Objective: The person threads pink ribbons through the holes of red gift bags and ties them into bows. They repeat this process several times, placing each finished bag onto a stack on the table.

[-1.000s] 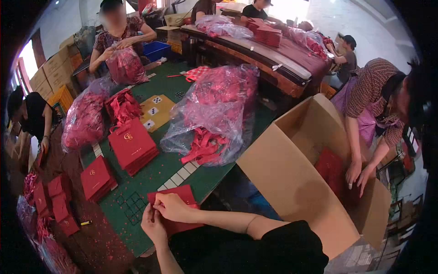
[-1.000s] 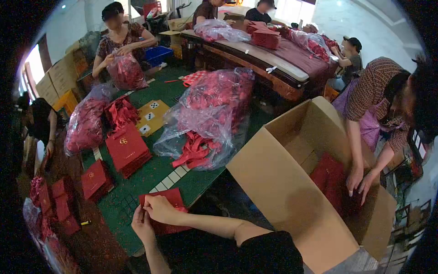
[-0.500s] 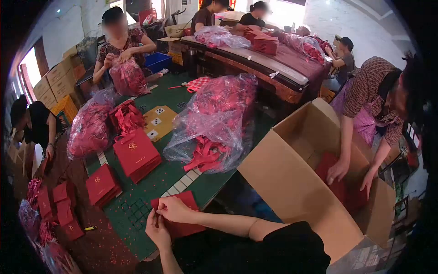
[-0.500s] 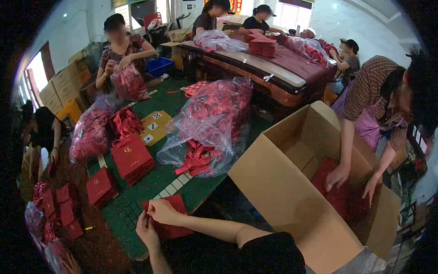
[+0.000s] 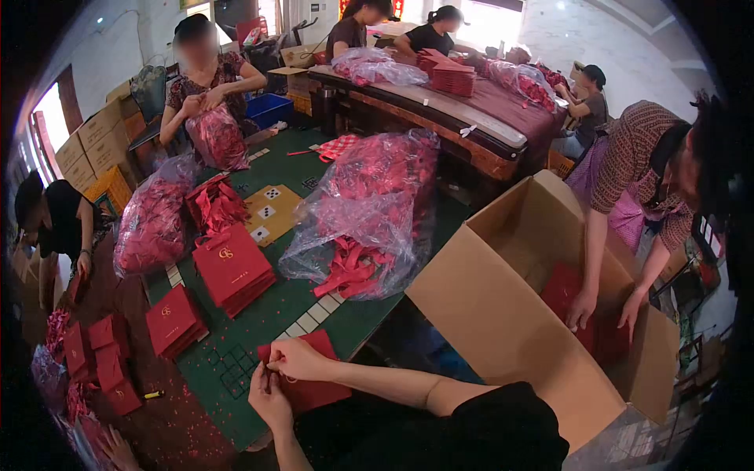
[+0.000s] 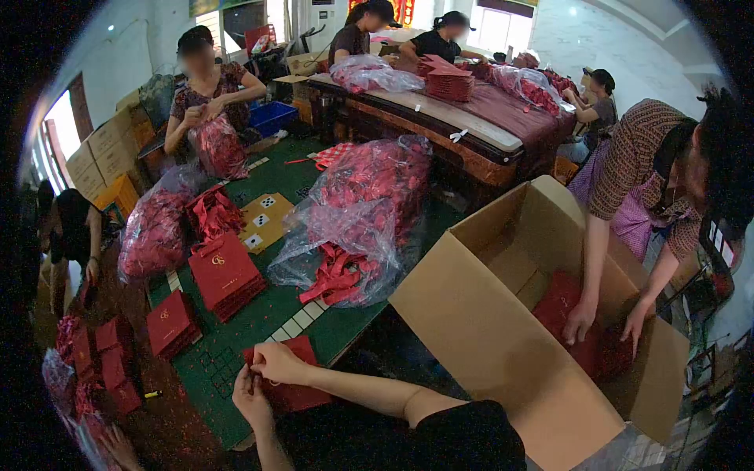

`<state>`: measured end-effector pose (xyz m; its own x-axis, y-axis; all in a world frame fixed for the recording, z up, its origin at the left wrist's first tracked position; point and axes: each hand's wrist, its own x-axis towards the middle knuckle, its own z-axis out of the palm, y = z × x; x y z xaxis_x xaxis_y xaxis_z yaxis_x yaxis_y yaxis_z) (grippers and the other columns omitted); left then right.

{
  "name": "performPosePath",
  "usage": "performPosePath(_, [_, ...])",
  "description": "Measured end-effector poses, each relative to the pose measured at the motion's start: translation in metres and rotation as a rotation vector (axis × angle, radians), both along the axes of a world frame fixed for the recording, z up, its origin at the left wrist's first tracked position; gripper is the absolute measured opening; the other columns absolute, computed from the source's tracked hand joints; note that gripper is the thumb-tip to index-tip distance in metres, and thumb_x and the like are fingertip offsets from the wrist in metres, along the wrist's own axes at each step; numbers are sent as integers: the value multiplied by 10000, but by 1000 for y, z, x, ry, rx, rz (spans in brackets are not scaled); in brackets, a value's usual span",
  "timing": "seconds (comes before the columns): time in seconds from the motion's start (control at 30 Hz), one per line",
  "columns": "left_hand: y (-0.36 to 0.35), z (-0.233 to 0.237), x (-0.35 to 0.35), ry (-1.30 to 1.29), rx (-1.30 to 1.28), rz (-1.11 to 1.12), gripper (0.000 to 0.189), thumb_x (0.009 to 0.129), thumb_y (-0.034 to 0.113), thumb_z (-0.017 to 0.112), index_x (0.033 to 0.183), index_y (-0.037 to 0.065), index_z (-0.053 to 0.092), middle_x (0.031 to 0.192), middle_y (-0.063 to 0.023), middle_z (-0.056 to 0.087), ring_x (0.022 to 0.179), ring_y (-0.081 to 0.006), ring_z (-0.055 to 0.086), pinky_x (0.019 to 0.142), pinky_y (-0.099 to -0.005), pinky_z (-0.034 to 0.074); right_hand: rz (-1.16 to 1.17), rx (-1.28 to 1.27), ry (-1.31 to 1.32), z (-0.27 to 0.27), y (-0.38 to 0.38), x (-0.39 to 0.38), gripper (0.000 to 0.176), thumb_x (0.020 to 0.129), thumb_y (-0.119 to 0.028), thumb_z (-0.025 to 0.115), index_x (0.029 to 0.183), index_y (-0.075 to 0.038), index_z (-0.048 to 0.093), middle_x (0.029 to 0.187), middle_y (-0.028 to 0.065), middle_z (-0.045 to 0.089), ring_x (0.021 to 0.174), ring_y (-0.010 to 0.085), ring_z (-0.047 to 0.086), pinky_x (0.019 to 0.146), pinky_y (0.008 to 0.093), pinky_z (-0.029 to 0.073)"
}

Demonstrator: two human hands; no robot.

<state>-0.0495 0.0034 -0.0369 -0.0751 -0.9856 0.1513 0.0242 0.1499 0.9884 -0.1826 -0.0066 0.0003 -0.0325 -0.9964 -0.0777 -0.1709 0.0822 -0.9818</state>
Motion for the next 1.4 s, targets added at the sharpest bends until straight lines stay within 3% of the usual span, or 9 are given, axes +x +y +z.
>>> performPosePath(0.07, [1,2,-1,3,0,-6,322,886,-100,507,1208,-99,529,1161,-173,611,1072,-213,601,948,-309,463,13,89,-70,0,0,-1,133,852,-68,640,782,-5,547,649,94,604,508,141,571,437,322,426])
performPosePath(0.37, [8,35,-7,321,304,106,374,906,-59,522,1278,-73,477,1138,-148,611,1054,-176,593,903,-285,478,108,-545,466,6,-13,-16,229,871,-227,629,868,-18,535,836,146,596,820,333,586,699,400,456])
performPosePath(0.5, [10,40,-3,556,432,-153,386,924,-17,520,1306,-32,470,1182,-94,577,972,-127,584,832,-263,506,136,-289,308,-5,-16,-39,227,858,-233,663,879,-21,582,787,127,627,746,268,613,671,365,465])
performPosePath(0.6, [3,56,5,-642,-90,-97,312,818,-47,595,1127,-13,617,982,-102,557,868,-220,584,719,-313,490,214,-121,88,-24,-19,-44,214,857,-228,679,888,-23,625,765,92,637,710,165,596,639,339,461])
performPosePath(0.73, [-20,45,3,-719,-534,-110,213,732,-53,610,942,-20,616,933,-148,519,879,-325,537,753,-380,464,173,-236,202,-23,-17,-39,217,873,-227,664,883,-16,615,733,86,628,641,162,600,587,307,464])
performPosePath(0.8, [-31,40,7,-774,-643,-139,206,721,-52,617,922,-12,610,934,-148,521,873,-323,537,742,-390,464,221,26,13,-14,-14,-39,215,876,-225,662,875,-16,610,704,85,616,564,157,592,527,308,459])
performPosePath(0.97, [-37,48,11,-1187,-978,-163,186,707,33,592,893,31,592,951,-104,535,938,-282,522,818,-417,410,254,3,87,6,-8,-43,201,871,-204,666,884,-19,590,682,76,600,531,145,588,500,309,466])
performPosePath(1.13, [-35,53,15,-1318,-1064,-104,157,736,94,588,888,58,593,968,-77,540,989,-253,509,868,-410,372,346,-221,216,-20,-22,-52,175,827,-121,687,882,-12,561,679,82,616,605,177,633,568,318,473])
performPosePath(1.4, [-33,51,77,-1429,-876,101,110,778,78,597,886,61,585,969,-84,528,1039,-267,506,852,-414,379,391,63,-22,-7,-16,-51,144,819,-85,679,853,10,576,659,96,631,597,158,647,537,294,484])
